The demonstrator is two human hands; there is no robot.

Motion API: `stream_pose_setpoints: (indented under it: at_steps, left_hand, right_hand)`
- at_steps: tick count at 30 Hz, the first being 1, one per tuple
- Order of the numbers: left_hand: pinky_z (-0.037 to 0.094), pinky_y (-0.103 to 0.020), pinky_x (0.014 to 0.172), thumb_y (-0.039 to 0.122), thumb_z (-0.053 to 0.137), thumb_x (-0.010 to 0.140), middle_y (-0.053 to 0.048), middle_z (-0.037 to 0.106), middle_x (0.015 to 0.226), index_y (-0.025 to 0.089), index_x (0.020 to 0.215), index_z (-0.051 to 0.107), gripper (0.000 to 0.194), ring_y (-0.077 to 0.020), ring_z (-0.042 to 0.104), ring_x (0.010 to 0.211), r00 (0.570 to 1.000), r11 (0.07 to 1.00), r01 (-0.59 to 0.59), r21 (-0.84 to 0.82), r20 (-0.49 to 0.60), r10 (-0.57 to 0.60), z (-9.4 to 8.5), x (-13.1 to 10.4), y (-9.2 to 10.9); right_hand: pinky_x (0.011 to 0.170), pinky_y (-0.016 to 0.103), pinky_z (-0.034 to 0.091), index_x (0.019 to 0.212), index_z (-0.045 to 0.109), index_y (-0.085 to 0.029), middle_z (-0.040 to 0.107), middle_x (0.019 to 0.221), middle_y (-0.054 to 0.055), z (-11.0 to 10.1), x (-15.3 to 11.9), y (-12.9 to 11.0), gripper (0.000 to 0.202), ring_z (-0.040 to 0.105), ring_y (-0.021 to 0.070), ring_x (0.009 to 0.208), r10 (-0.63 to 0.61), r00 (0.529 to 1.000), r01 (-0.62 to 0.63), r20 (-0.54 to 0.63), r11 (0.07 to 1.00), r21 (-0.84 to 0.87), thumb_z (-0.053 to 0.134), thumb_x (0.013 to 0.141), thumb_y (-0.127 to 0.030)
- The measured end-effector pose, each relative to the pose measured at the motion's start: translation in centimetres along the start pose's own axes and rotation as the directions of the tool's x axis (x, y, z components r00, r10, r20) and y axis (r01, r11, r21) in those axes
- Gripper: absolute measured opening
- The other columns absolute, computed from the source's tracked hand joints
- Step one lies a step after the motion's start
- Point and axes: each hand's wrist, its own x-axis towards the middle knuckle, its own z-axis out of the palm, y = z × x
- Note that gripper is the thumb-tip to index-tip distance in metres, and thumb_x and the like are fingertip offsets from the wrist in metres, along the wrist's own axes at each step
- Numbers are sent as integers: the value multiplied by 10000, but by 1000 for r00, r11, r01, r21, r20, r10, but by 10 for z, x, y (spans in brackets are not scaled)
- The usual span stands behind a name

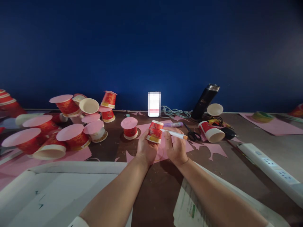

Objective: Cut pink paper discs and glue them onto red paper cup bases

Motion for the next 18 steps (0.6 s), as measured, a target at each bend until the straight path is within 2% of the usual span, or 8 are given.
stream_pose_setpoints:
  at_steps: [6,11,18]
  left_hand:
    - [533,-276,836,188,571,834,-58,720,922,146,933,654,135,-159,690,834,999,1000,14,-18,-34,-14,-1,1,0]
    - [514,-279,881,187,577,838,-78,714,995,144,958,655,149,-173,680,918,1000,999,2,-40,-5,-2,-4,5,-2]
    - [522,-247,817,171,574,826,-51,720,887,137,915,670,135,-148,687,799,999,1000,19,10,42,-19,-4,4,-3]
  right_hand:
    - [815,429,470,1021,611,-206,691,952,86,-1,0,-2,170,633,236,909,14,999,-14,-33,1000,28,465,934,-189]
    - [836,425,467,1070,595,-215,687,992,84,-2,-1,-3,193,628,230,934,-14,999,15,-41,999,37,464,932,-183]
    - [851,391,446,1046,609,-194,701,971,75,-1,2,-5,187,634,210,904,-54,998,55,10,998,-10,463,929,-197]
